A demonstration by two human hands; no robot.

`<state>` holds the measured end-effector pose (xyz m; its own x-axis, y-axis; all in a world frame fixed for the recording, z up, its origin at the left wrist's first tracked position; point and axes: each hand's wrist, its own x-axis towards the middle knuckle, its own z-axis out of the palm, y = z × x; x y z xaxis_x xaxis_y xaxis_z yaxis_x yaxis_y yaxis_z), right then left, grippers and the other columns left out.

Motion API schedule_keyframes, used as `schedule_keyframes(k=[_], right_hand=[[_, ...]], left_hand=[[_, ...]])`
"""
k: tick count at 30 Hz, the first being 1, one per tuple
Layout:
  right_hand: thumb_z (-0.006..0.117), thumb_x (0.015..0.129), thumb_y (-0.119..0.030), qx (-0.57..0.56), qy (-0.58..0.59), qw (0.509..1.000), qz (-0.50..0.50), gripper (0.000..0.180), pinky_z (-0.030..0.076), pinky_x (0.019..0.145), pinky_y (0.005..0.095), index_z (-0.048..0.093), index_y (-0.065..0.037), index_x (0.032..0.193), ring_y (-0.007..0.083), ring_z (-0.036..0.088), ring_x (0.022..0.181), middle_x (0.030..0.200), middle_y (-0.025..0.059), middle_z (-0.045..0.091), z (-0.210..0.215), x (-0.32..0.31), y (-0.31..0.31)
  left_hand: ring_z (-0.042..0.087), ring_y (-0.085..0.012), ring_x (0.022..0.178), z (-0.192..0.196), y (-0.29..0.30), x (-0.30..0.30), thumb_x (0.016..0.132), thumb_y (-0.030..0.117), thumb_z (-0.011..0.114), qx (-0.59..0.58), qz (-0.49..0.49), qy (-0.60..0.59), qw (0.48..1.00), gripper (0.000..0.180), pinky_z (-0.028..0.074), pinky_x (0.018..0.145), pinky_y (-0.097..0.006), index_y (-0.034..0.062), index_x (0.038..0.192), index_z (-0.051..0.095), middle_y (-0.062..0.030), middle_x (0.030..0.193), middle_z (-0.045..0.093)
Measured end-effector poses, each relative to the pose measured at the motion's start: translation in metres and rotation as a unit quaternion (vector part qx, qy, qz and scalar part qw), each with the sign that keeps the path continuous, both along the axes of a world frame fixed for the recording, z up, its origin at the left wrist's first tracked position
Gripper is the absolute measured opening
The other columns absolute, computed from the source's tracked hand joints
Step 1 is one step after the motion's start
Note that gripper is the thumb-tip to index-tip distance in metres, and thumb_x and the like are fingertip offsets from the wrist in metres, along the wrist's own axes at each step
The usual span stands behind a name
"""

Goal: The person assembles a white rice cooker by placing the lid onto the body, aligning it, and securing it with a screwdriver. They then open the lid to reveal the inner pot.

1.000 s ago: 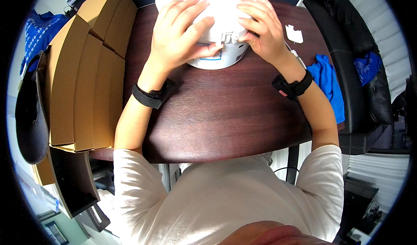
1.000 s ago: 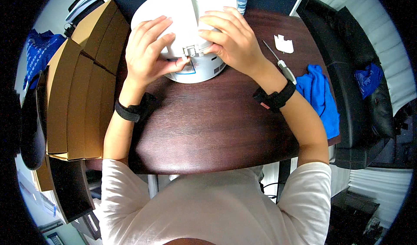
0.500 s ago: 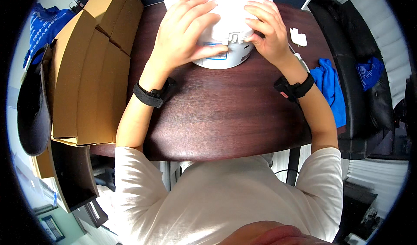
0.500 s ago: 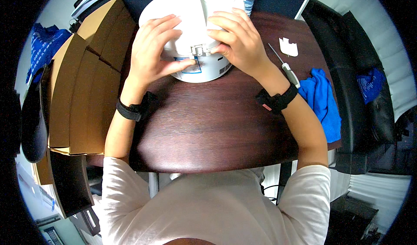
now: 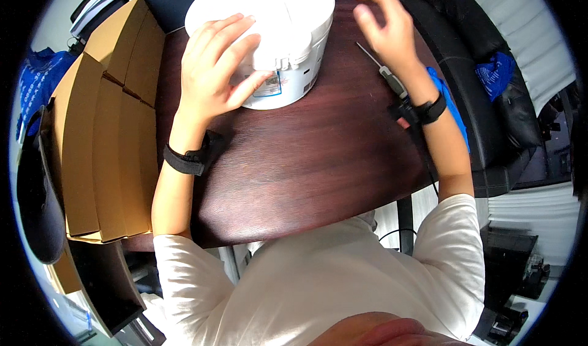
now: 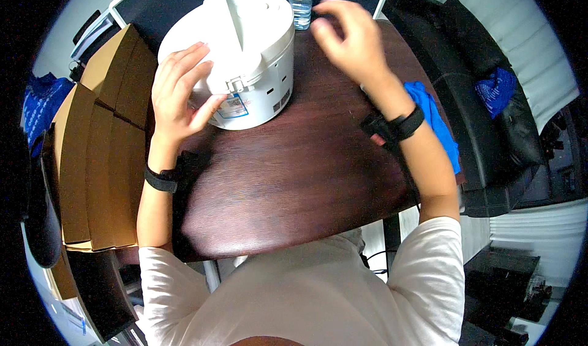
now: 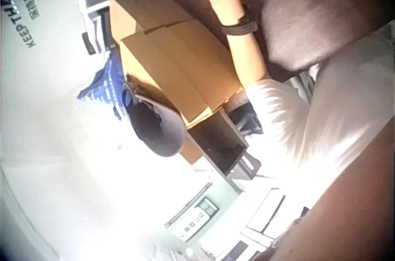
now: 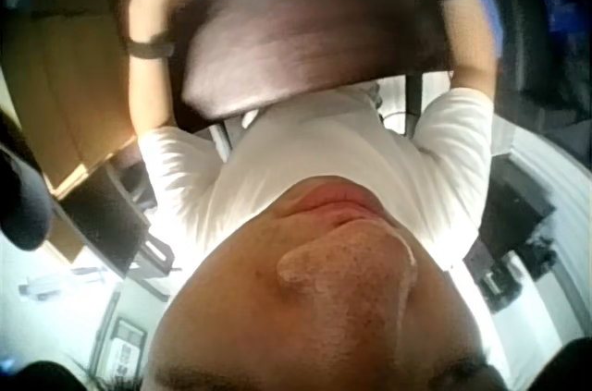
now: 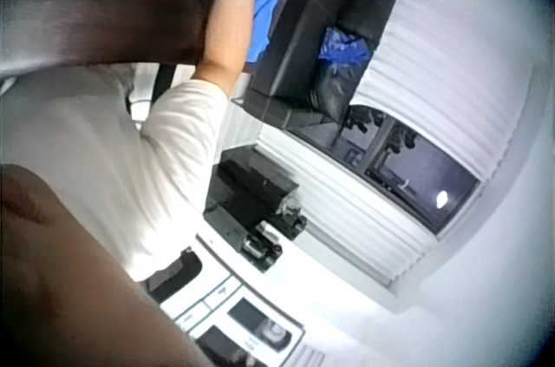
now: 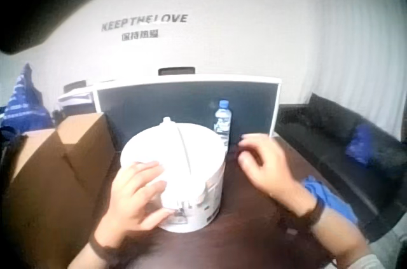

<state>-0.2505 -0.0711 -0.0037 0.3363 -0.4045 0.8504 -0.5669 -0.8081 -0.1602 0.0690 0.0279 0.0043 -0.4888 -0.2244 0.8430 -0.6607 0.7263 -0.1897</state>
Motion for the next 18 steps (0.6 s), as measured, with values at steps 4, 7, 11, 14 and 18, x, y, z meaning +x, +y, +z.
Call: schedule_keyframes(k=[4, 7, 11, 14, 18], right_hand=[[0.063, 0.087, -0.055, 0.34, 0.118, 0.882, -0.306, 0.057, 0.056, 0.084, 0.0391, 0.071, -0.005, 0.111, 0.0321, 0.072, 0.092, 0.1, 0.0185, 0.073, -0.006, -0.08, -0.065], [0.062, 0.083, -0.069, 0.526, 0.151, 0.761, -0.348, 0.079, 0.055, 0.067, 0.0483, 0.068, 0.006, 0.108, 0.0299, 0.07, 0.077, 0.092, 0.0201, 0.07, -0.039, -0.113, -0.095], [0.065, 0.076, -0.075, 0.61, 0.172, 0.696, -0.337, 0.084, 0.047, 0.049, 0.0402, 0.065, 0.003, 0.108, 0.0199, 0.06, 0.057, 0.086, 0.0111, 0.062, -0.069, -0.123, -0.113], [0.072, 0.08, -0.063, 0.605, 0.176, 0.71, -0.314, 0.067, 0.042, 0.04, 0.0301, 0.066, 0.002, 0.092, 0.0125, 0.057, 0.05, 0.069, 0.0051, 0.06, -0.082, -0.12, -0.118], [0.071, 0.089, -0.041, 0.631, 0.065, 0.723, -0.275, 0.048, 0.046, 0.039, 0.026, 0.065, 0.004, 0.102, 0.0095, 0.06, 0.05, 0.075, 0.0053, 0.066, -0.082, -0.118, -0.118]], left_hand=[[0.064, -0.0324, 0.109, -0.003, -0.003, -0.002, 0.073, 0.034, 0.081, -0.006, -0.006, 0.022, 1.0, 0.043, 0.05, 0.088, -0.043, 0.0071, 0.104, 0.068, -0.0121, 0.117, 0.067], [0.064, -0.0321, 0.108, -0.004, -0.004, -0.003, 0.072, 0.035, 0.08, -0.01, -0.003, 0.027, 1.0, 0.043, 0.049, 0.088, -0.044, 0.0077, 0.103, 0.067, -0.012, 0.116, 0.067], [0.064, -0.0319, 0.107, -0.004, -0.003, -0.005, 0.072, 0.035, 0.08, -0.008, 0.004, 0.031, 0.999, 0.043, 0.049, 0.089, -0.043, 0.0087, 0.103, 0.067, -0.0115, 0.115, 0.067], [0.064, -0.0317, 0.107, -0.004, -0.005, -0.005, 0.071, 0.036, 0.08, -0.01, 0.006, 0.031, 0.999, 0.042, 0.049, 0.088, -0.043, 0.0091, 0.102, 0.067, -0.0108, 0.114, 0.067], [0.065, -0.0306, 0.106, -0.004, -0.007, -0.005, 0.07, 0.04, 0.08, -0.024, 0.003, 0.032, 0.999, 0.044, 0.049, 0.087, -0.042, 0.0095, 0.099, 0.067, -0.0101, 0.113, 0.067]])
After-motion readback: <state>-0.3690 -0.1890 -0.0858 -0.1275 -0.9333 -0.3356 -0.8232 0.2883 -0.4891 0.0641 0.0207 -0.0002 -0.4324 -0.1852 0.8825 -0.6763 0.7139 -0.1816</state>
